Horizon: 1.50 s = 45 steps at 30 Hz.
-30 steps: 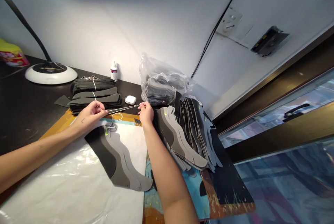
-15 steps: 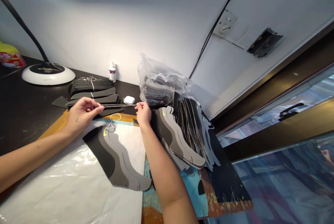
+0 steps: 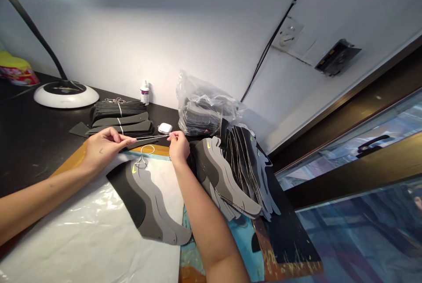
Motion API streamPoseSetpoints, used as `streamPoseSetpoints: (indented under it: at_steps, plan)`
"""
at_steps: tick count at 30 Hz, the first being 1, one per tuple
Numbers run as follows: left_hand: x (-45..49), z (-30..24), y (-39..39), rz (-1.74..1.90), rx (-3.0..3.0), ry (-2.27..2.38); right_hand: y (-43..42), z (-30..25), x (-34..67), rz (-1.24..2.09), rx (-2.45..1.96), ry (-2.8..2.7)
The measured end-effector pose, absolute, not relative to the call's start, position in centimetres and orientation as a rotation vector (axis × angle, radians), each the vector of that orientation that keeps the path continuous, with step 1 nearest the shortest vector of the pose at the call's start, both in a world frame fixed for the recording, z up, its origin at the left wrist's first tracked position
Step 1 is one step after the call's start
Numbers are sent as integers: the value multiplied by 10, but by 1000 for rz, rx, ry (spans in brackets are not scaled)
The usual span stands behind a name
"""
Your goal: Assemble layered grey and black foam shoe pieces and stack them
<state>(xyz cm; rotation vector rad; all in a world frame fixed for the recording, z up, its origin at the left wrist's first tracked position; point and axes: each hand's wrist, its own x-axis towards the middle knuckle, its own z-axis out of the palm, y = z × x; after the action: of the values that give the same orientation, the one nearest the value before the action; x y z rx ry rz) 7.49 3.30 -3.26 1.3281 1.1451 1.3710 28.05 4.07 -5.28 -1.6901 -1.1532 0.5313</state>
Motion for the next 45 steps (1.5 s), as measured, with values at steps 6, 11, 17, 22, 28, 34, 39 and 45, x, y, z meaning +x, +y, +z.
streamPoseSetpoints:
  at_steps: [6,11,17,22,28,34,39,45]
  plan:
    - [72,-35,36,1328,1300,1151,40,-57,276,535,-1695,-1159]
    - [70,-37,36,1337,1346,1190,40,-58,282,517,-1685,-1157]
    - [72,-36,34,1290,1486,1104,39,-58,279,554,-1685,-1173]
    - [74,-42,30,1028,2280,714,38,-57,274,561,-1710,-1239]
    - [83,-50,21,676,2704,323,32,-52,268,546,-1772,-1340]
    - [80,-45,22,783,2521,422,29,-52,266,546,-1723,-1398]
    - [70,-43,35,1045,1901,990,34,-61,267,608,-1623,-1346]
    - [69,-42,40,1080,1611,1076,30,-61,256,707,-1404,-1364]
